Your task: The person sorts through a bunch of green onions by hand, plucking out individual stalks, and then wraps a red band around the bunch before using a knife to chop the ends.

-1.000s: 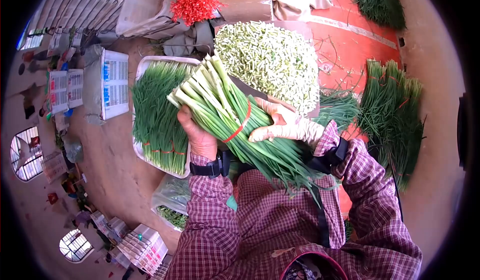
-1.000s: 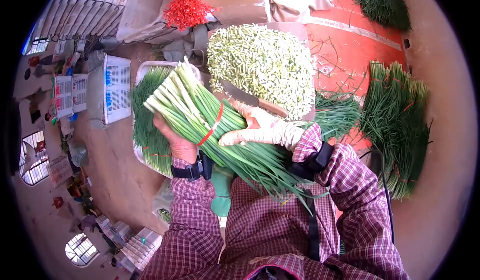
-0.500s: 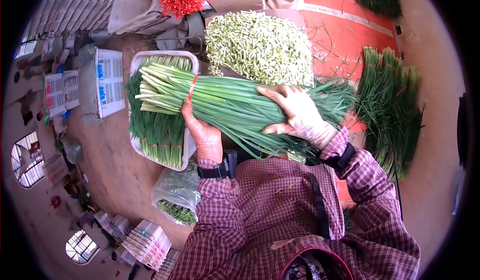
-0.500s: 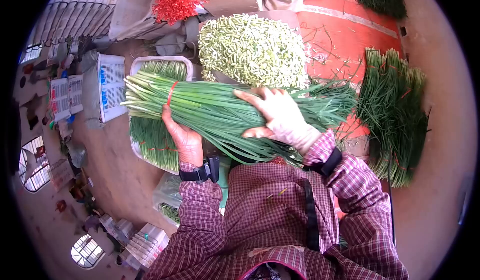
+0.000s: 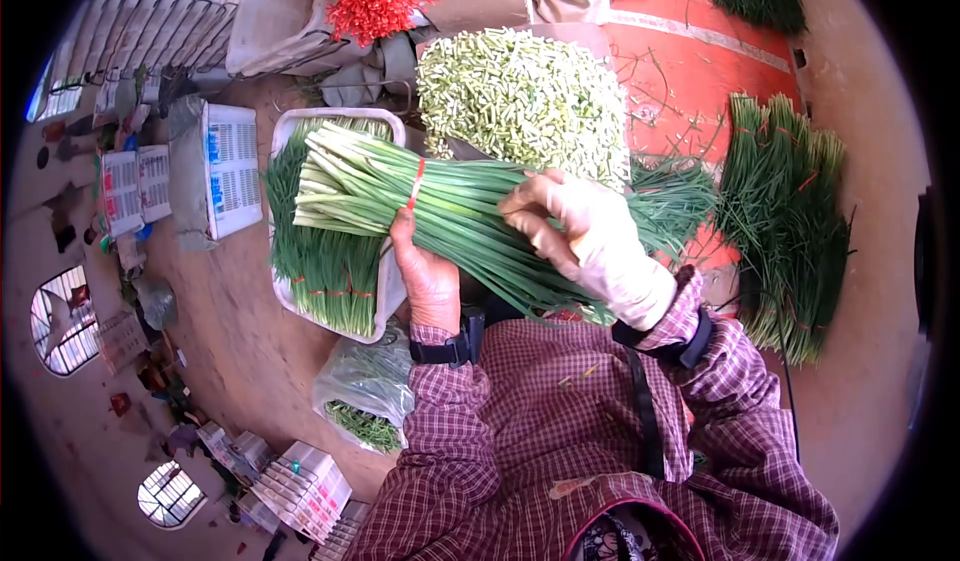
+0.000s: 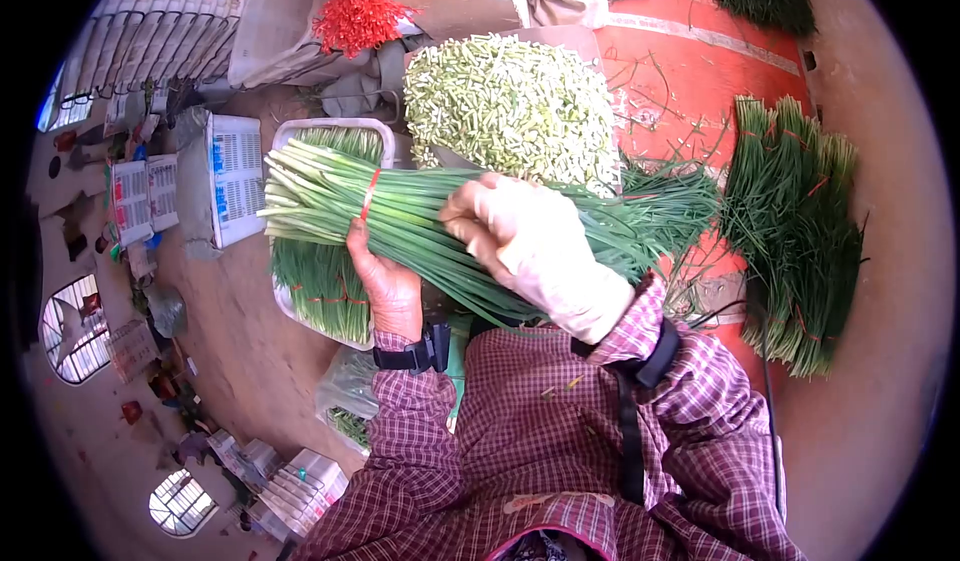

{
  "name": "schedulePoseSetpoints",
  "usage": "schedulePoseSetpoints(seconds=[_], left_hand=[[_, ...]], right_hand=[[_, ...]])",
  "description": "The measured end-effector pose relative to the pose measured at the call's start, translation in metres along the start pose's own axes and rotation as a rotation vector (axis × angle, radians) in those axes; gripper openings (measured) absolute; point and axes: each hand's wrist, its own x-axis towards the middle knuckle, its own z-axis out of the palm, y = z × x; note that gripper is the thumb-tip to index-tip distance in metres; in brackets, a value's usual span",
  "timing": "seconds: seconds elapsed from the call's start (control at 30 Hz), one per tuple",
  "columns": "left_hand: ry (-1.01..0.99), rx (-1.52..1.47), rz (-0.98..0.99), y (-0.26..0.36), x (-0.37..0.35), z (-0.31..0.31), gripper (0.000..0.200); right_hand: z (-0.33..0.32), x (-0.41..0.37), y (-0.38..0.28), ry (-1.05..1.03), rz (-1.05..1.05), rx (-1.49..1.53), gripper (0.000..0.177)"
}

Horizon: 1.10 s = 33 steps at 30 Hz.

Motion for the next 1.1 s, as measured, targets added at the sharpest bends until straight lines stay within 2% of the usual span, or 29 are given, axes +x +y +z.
schedulePoseSetpoints(seconds=[0.2, 0.33, 0.37, 0.4, 0.47, 0.5, 0.57, 0.6, 0.7, 0.9, 1.1], left_hand=[[-0.16, 0.003, -0.086, -0.004, -0.013, 0.012, 0.071], [-0.076, -0.043, -0.143, -0.012, -0.017, 0.009, 0.069], [-0.077, -0.045, -0.146, -0.015, -0.017, 0.007, 0.069], [-0.092, -0.044, -0.147, -0.02, -0.016, 0.003, 0.063], [-0.123, -0.04, -0.148, -0.026, -0.016, -0.001, 0.051], [-0.106, -0.035, -0.149, -0.029, -0.017, 0.001, 0.05], [-0.132, 0.007, -0.197, -0.025, -0.022, 0.004, 0.057], [-0.159, 0.049, -0.241, -0.023, -0.023, 0.004, 0.065], [-0.167, 0.036, -0.285, -0.027, -0.026, -0.001, 0.065], [-0.219, -0.017, -0.34, -0.02, -0.038, 0.014, 0.062], [-0.217, 0.02, -0.291, -0.021, -0.044, 0.023, 0.06]], right_hand=[[0.015, 0.025, -0.004, 0.049, 0.091, 0.194, 0.007], [0.01, 0.043, 0.0, 0.043, 0.039, 0.22, 0.009], [0.009, 0.05, 0.004, 0.07, -0.05, 0.191, 0.009], [0.008, 0.054, 0.005, 0.095, -0.139, 0.162, 0.009], [0.002, 0.059, 0.002, 0.066, -0.125, 0.152, 0.01], [-0.001, 0.062, 0.001, -0.015, -0.153, 0.093, 0.013], [-0.006, 0.065, -0.001, -0.111, -0.145, 0.026, 0.019], [-0.005, 0.065, 0.002, -0.111, -0.142, 0.024, 0.019], [-0.002, 0.066, 0.014, -0.071, -0.205, 0.129, 0.02], [-0.014, 0.061, 0.019, -0.205, -0.006, 0.32, 0.019], [-0.024, 0.055, 0.028, -0.236, 0.057, 0.417, 0.022]])
